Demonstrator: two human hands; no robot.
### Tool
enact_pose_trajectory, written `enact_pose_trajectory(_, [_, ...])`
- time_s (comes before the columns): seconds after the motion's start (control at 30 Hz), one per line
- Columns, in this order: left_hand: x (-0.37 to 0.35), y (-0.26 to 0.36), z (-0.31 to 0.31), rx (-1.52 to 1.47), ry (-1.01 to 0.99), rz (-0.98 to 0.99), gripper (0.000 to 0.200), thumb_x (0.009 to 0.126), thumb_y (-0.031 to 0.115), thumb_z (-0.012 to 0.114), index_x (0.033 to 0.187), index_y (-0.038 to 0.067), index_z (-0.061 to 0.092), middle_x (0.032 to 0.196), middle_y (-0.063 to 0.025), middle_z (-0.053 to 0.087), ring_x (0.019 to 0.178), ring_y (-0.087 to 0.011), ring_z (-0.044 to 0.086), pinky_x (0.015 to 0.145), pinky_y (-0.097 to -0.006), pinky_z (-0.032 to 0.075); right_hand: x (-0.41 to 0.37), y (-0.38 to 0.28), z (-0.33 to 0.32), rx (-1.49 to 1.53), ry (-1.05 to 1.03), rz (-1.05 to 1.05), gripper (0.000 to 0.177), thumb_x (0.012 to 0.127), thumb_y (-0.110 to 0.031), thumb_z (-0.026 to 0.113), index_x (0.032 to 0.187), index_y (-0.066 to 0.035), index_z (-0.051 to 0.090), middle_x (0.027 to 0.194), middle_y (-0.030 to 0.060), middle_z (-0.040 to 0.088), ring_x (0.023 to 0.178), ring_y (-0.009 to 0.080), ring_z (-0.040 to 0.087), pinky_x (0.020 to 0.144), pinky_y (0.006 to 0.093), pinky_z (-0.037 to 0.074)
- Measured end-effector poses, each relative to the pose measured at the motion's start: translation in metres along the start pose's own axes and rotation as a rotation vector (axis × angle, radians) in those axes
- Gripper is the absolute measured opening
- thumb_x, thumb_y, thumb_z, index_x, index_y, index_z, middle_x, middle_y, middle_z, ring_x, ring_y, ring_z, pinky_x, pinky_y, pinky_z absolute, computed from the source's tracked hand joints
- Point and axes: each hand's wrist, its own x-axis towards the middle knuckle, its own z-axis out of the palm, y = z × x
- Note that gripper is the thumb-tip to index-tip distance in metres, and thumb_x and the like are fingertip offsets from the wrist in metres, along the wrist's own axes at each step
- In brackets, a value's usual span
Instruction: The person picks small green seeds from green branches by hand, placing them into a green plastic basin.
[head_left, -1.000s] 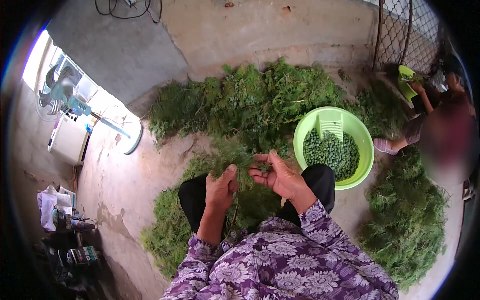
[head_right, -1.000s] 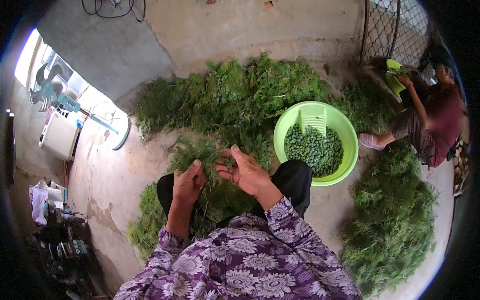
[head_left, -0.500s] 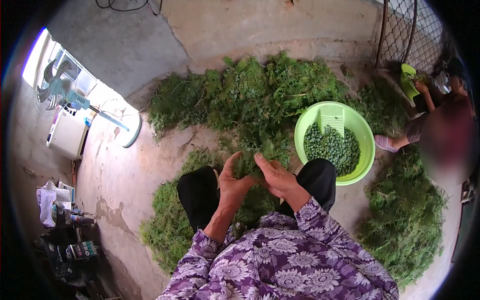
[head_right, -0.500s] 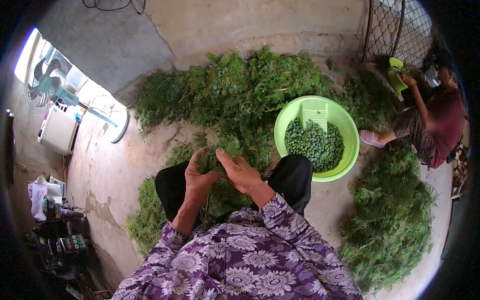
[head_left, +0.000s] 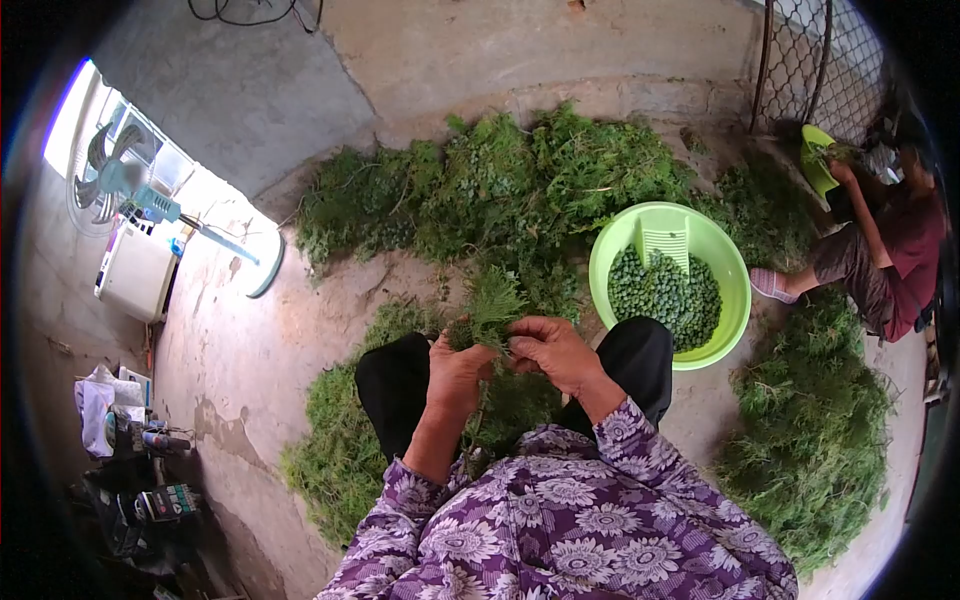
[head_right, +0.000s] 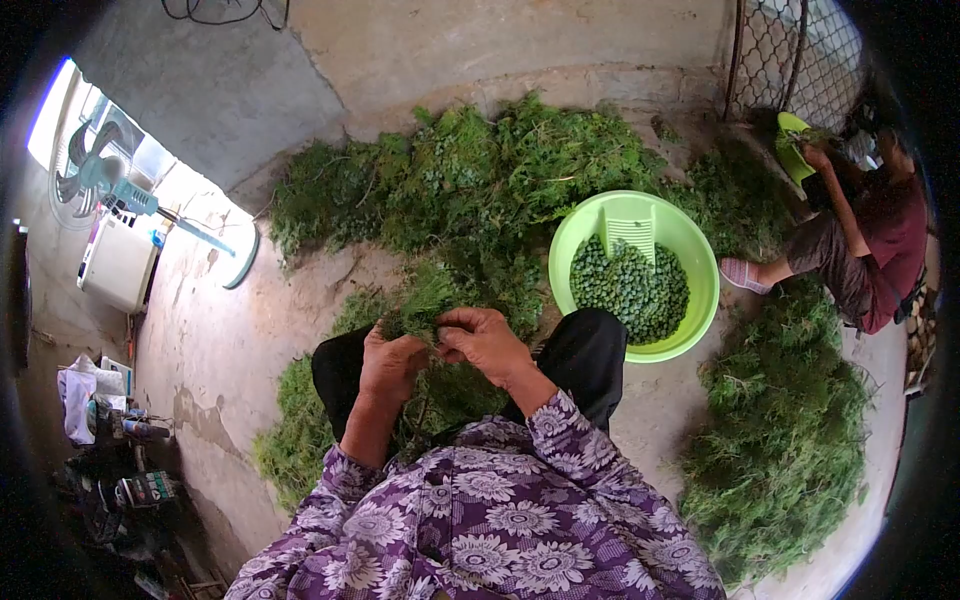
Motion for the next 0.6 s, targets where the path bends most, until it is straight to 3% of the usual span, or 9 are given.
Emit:
enact_pose_trajectory(0.17, [0.004,0.006,-0.014,-0.178,-0.139,-0.127,0.014,0.071,-0.002,0.058,0.079,0.008,0.052,0.058,0.0023,0.046,0.043,-0.0077,0.038,0.04,-0.025,0.029,-0.004,-0.016,-0.005,-0.063,0.081,-0.049,0.018,0.082,-0.007,0.05,0.098,-0.002,0.055,0.079,0.0069,0.061,0.061,0.0125,0.059,0.051,0.0227,0.046])
enact_pose_trajectory(0.27, [0.003,0.007,-0.024,-0.258,-0.236,-0.099,0.005,0.077,0.007,0.055,0.076,0.009,0.051,0.061,-0.0021,0.049,0.041,-0.0096,0.034,0.042,-0.0272,0.028,-0.009,-0.032,-0.02,0.341,-0.039,-0.014,0.015,0.082,-0.009,0.05,0.095,-0.003,0.055,0.084,0.0094,0.059,0.057,0.0122,0.057,0.045,0.0212,0.043])
enact_pose_trajectory(0.43, [0.003,0.012,-0.021,-0.292,-0.087,-0.156,0.014,0.082,0.014,0.055,0.071,0.009,0.048,0.055,-0.0022,0.044,0.039,-0.0107,0.032,0.041,-0.0283,0.027,-0.009,-0.041,-0.027,0.451,-0.041,-0.086,0.013,0.084,-0.018,0.053,0.085,-0.005,0.055,0.079,0.0058,0.057,0.063,0.0091,0.056,0.045,0.0197,0.043])
enact_pose_trajectory(0.6, [0.004,0.009,-0.018,-0.238,-0.036,-0.185,0.02,0.084,0.014,0.052,0.066,0.009,0.044,0.05,-0.0012,0.039,0.039,-0.0104,0.03,0.041,-0.0271,0.026,-0.004,-0.042,-0.023,0.239,-0.027,-0.113,0.016,0.082,-0.018,0.058,0.091,-0.006,0.055,0.079,0.0007,0.056,0.065,0.0069,0.055,0.048,0.0164,0.043])
